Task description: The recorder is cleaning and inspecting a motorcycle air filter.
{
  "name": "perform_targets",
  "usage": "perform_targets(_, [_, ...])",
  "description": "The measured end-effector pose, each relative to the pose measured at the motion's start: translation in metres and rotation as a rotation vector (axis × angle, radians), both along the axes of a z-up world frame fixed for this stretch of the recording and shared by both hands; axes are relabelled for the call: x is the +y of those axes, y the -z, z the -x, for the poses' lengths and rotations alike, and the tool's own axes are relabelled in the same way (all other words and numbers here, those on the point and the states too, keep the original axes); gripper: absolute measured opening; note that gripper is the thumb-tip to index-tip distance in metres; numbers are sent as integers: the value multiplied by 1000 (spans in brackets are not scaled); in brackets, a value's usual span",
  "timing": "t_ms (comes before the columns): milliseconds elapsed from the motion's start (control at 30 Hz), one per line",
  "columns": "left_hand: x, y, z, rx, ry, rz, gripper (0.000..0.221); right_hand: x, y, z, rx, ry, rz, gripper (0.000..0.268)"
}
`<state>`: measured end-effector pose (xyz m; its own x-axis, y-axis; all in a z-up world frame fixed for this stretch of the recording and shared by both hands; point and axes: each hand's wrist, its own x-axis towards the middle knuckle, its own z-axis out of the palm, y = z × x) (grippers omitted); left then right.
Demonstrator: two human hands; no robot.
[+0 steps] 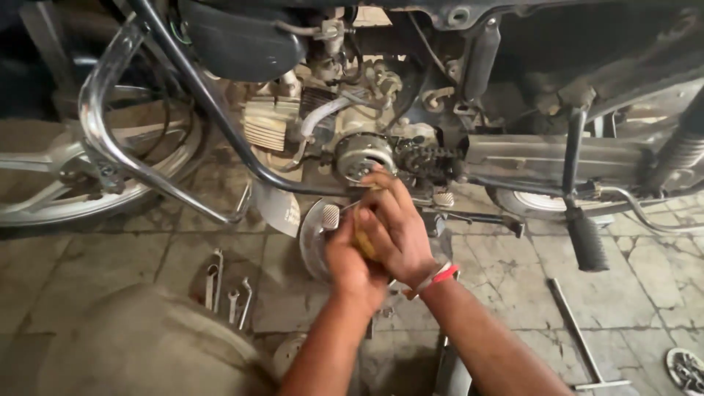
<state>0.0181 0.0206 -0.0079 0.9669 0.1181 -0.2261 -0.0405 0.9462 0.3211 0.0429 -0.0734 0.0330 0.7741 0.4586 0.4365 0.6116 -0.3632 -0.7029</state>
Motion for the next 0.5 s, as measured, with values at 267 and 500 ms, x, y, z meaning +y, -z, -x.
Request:
perform_targets(267, [17, 27, -26, -727, -33, 289, 73, 21, -32, 21, -247, -263, -197, 49])
perform_targets(500, [27, -1, -19, -555, 166, 147, 87, 75, 55, -24, -416, 359, 96, 63])
